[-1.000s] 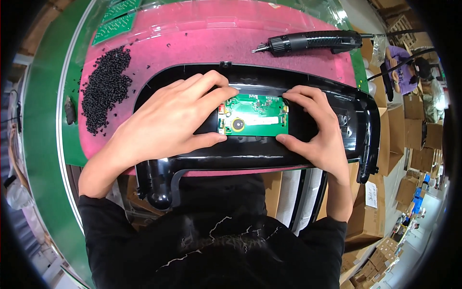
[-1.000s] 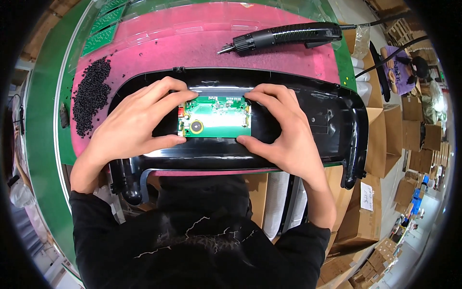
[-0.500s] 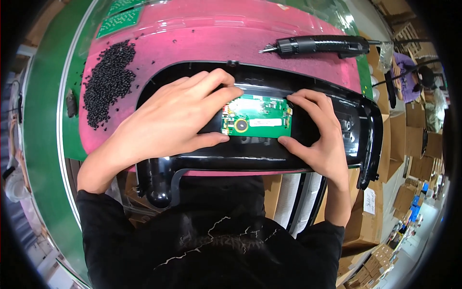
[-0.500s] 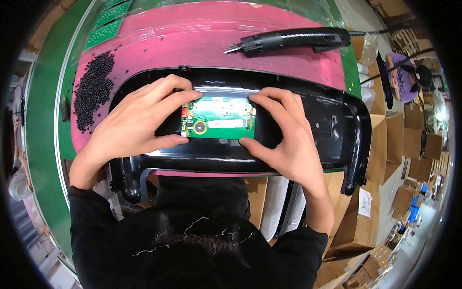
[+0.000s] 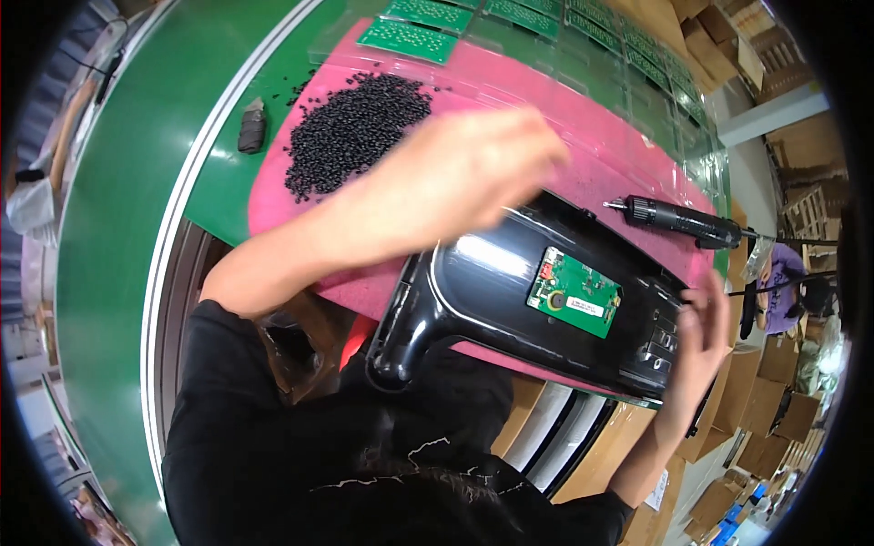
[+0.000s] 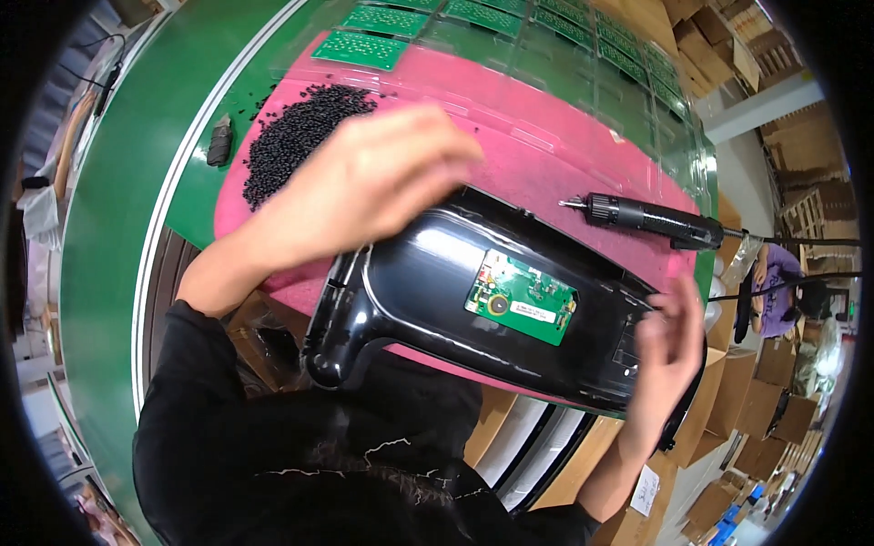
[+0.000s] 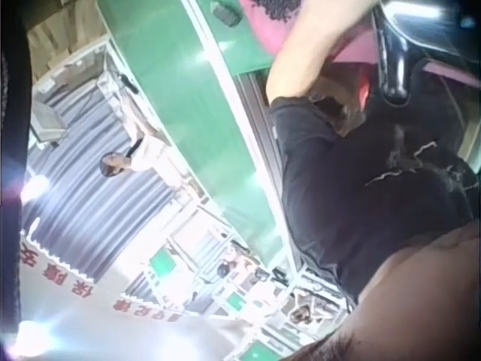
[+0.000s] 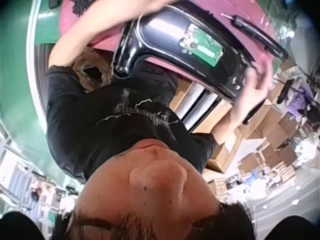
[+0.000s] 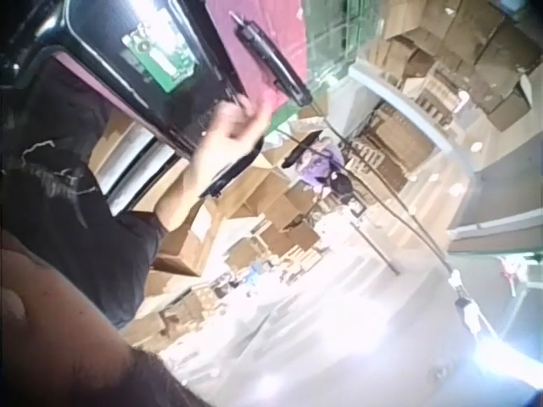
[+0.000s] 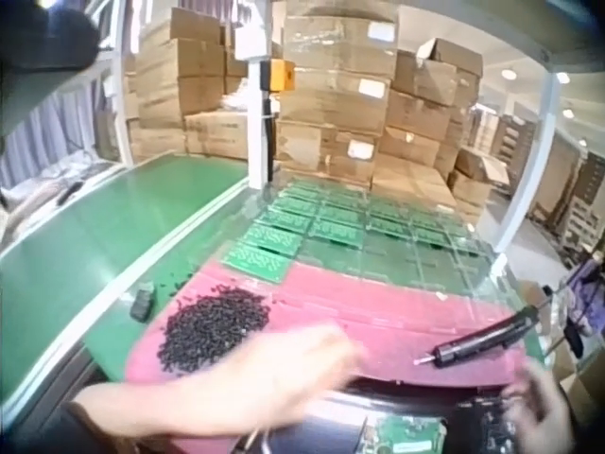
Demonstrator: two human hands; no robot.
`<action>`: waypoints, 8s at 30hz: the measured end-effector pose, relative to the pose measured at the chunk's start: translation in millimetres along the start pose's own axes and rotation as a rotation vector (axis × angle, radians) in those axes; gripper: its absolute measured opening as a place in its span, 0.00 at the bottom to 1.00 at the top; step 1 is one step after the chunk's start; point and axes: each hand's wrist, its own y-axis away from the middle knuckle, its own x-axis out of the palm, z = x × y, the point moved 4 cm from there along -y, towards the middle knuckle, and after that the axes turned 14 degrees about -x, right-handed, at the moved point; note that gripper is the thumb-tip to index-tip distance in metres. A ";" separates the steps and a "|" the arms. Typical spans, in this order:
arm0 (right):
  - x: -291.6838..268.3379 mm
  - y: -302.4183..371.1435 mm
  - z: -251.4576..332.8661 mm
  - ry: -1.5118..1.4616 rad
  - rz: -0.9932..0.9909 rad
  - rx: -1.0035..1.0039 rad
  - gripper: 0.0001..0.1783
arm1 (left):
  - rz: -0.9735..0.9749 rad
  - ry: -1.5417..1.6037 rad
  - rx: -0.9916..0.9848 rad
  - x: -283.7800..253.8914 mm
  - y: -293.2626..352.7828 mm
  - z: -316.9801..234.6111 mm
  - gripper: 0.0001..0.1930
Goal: Assembling electronic components by installing circuit boards into plastic housings using an electric screwdriver.
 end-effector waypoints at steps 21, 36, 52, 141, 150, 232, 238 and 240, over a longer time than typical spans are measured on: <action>83.8 -121.4 30.5 -0.890 -0.150 -0.147 0.18 | -0.015 -0.334 -0.430 -40.4 -4.9 86.3 0.07; 79.6 -19.1 128.7 -1.335 -0.178 -0.351 0.24 | 0.102 0.605 0.053 -2.8 5.3 -23.4 0.09; 43.3 -11.2 74.8 -0.447 -0.327 -0.441 0.09 | 0.402 0.308 -0.033 24.6 14.9 -22.1 0.05; 65.4 -10.7 114.1 -1.166 -0.060 -0.494 0.26 | 0.143 0.155 0.193 38.3 13.2 -34.5 0.11; 75.4 -20.2 114.0 -1.172 -0.104 -0.428 0.27 | 0.143 0.147 0.126 32.8 9.6 -35.4 0.12; 72.4 0.3 115.9 -1.118 -0.169 -0.430 0.27 | 0.199 0.278 0.106 34.0 12.7 -34.1 0.07; 77.9 0.8 109.8 -0.927 -0.052 -0.369 0.30 | 0.146 0.097 0.122 29.5 14.8 -28.6 0.07; 80.2 1.9 104.2 -0.966 -0.024 -0.375 0.30 | 0.071 0.189 0.076 26.3 10.1 -28.5 0.05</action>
